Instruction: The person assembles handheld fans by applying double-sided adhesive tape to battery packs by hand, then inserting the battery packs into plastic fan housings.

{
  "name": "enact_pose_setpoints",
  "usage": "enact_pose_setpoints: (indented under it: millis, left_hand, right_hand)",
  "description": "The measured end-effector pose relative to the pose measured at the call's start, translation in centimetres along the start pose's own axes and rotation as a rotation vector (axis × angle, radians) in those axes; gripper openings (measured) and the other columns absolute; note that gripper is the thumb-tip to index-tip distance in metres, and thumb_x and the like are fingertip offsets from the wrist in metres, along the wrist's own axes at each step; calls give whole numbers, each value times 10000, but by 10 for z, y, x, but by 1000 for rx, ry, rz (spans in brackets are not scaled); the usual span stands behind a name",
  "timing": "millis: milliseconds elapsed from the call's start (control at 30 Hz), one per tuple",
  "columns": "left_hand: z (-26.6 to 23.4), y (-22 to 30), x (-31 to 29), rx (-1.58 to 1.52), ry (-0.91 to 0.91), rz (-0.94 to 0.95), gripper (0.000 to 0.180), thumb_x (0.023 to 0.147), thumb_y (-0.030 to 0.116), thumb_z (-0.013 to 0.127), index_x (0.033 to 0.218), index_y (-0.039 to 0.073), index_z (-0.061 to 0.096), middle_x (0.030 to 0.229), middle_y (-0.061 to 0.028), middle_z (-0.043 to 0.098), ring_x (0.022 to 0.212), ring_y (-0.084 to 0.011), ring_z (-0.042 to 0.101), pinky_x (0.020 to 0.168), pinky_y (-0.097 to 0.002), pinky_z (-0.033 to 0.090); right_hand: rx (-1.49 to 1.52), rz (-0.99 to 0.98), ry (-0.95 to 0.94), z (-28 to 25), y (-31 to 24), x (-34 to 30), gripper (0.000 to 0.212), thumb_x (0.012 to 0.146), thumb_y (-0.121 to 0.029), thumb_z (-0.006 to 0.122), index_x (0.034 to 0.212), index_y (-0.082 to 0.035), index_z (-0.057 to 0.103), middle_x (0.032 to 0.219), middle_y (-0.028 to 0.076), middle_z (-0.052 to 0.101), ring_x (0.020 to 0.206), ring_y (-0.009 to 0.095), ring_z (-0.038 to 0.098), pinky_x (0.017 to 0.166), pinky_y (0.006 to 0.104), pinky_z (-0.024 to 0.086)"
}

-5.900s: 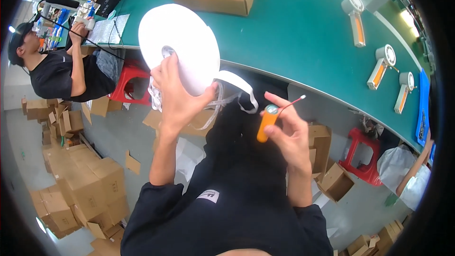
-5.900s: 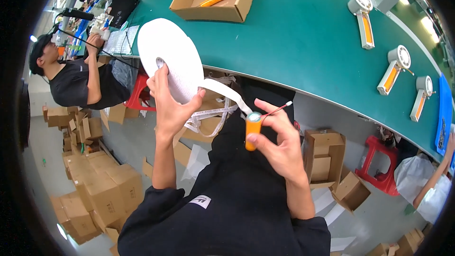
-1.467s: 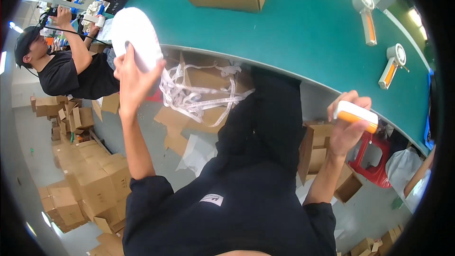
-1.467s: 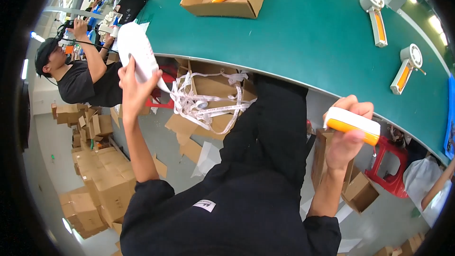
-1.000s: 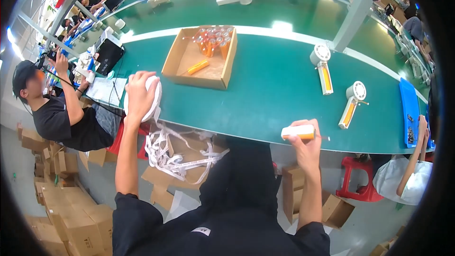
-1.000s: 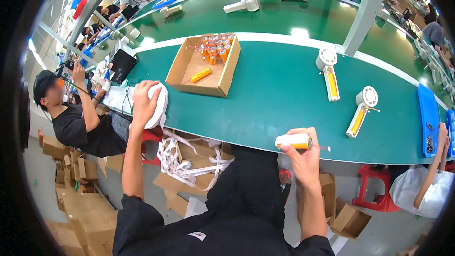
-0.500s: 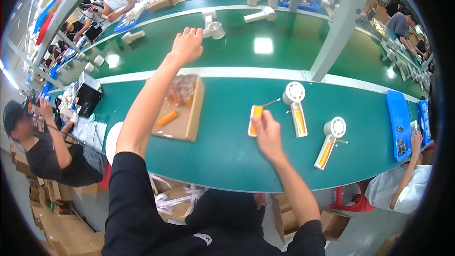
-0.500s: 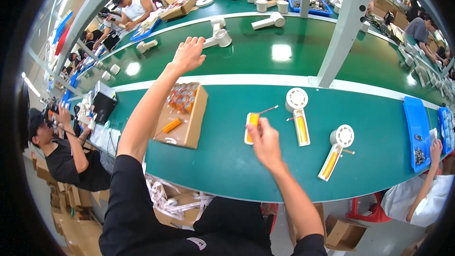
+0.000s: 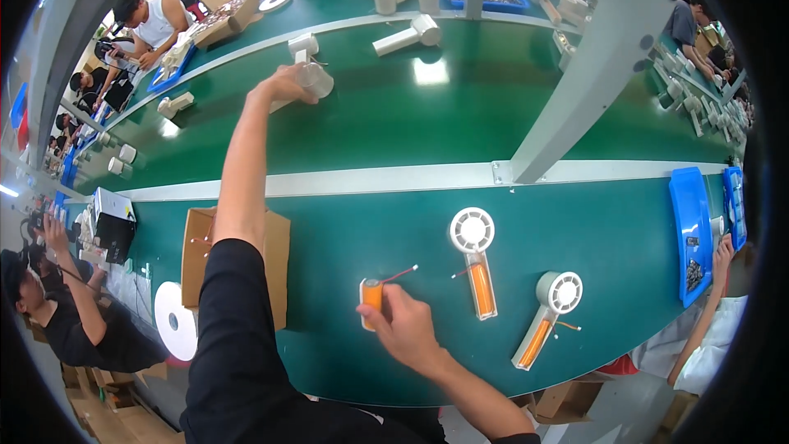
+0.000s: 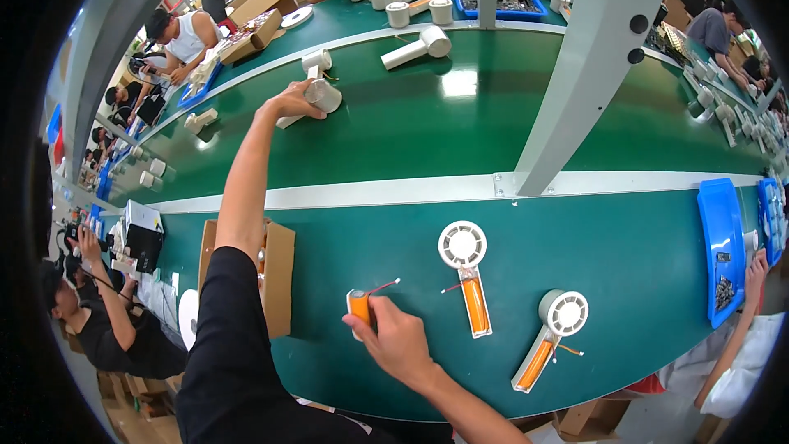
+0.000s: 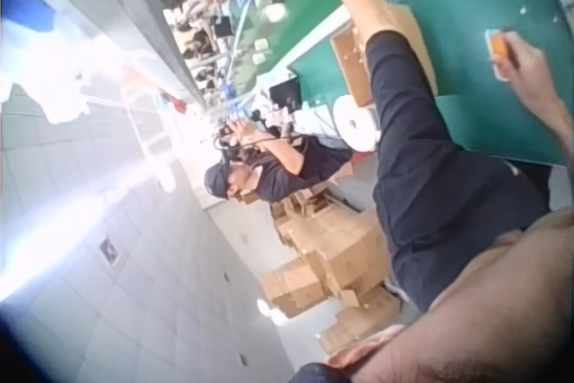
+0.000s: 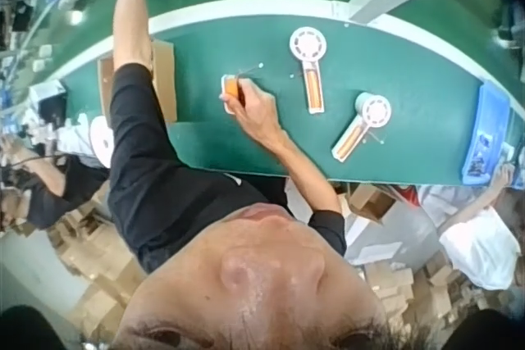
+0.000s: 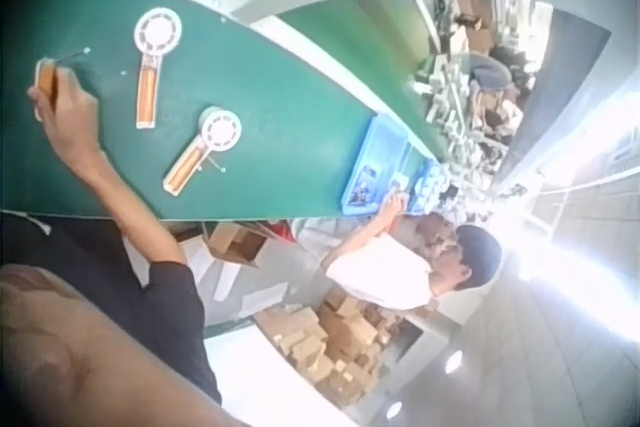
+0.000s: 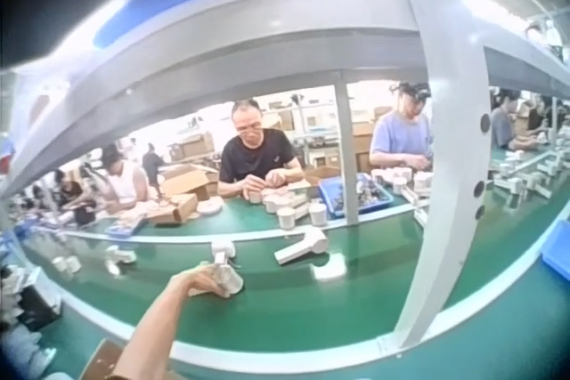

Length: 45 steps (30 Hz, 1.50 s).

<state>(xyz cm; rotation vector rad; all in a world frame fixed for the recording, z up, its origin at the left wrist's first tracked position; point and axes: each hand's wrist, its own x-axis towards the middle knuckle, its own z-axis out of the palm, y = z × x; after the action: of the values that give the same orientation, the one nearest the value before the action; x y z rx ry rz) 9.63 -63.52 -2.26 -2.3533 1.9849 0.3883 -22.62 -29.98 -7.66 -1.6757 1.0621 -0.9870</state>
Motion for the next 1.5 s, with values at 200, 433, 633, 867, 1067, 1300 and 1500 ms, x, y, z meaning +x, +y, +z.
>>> enact_pose_setpoints:
  millis: [200, 433, 633, 867, 1067, 1300, 1500]
  left_hand:
    - [-9, 3, 18, -71, -197, 192, 920, 573, 404, 883, 1374, 166, 499, 1376, -136, 520, 1263, -314, 489, 1103, -421, 346]
    - [-3, -3, 13, -68, 132, 162, 854, 591, 385, 886, 1328, 129, 539, 1235, -145, 610, 1119, -306, 579, 1022, -404, 414]
    - [-20, 1, -28, -284, 239, 387, 784, 612, 443, 850, 1212, 21, 576, 1102, -200, 651, 1002, -328, 627, 909, -373, 474]
    - [-22, 55, -169, -1001, -15, 364, 637, 774, 419, 807, 1190, 24, 529, 953, -56, 621, 694, -111, 589, 581, -276, 520]
    - [15, 99, -303, -1216, -113, 248, 554, 782, 431, 799, 1120, 47, 587, 967, -53, 642, 757, -125, 618, 639, -291, 538]
    - [69, 99, -390, -693, 97, 233, 757, 675, 401, 860, 1219, -12, 532, 1190, -223, 597, 1030, -339, 633, 874, -384, 500]
    - [89, 106, -413, -185, 106, 157, 729, 626, 385, 863, 1247, 178, 541, 1381, -212, 375, 1080, -386, 575, 877, -475, 491]
  right_hand:
    - [-12, 0, 5, 1, 7, -1, 348, 871, -283, 731, 960, -1, 546, 688, 109, 608, 524, 255, 609, 473, 332, 486]
    - [27, 19, 58, 3, 9, -1, 337, 867, -260, 740, 958, 3, 550, 676, 101, 605, 523, 233, 615, 476, 317, 489]
    - [72, 66, 78, -1, -2, 1, 327, 889, -245, 717, 975, 17, 539, 691, 124, 615, 554, 246, 630, 515, 328, 501]
    - [147, 84, 164, 4, 3, -4, 223, 954, -179, 611, 979, 21, 516, 710, 145, 594, 569, 236, 586, 535, 349, 473]
    - [275, -51, 464, -2, 10, -35, 301, 1031, -296, 447, 990, -2, 490, 698, 80, 535, 587, 136, 490, 529, 319, 419]
    - [440, 62, 462, -10, -6, -122, 357, 1049, -401, 346, 1080, -71, 476, 790, 5, 519, 572, 46, 440, 479, 199, 344]
    - [403, 113, 417, -15, -2, -152, 329, 1042, -343, 395, 980, -29, 469, 766, 18, 522, 660, 94, 464, 575, 275, 384]
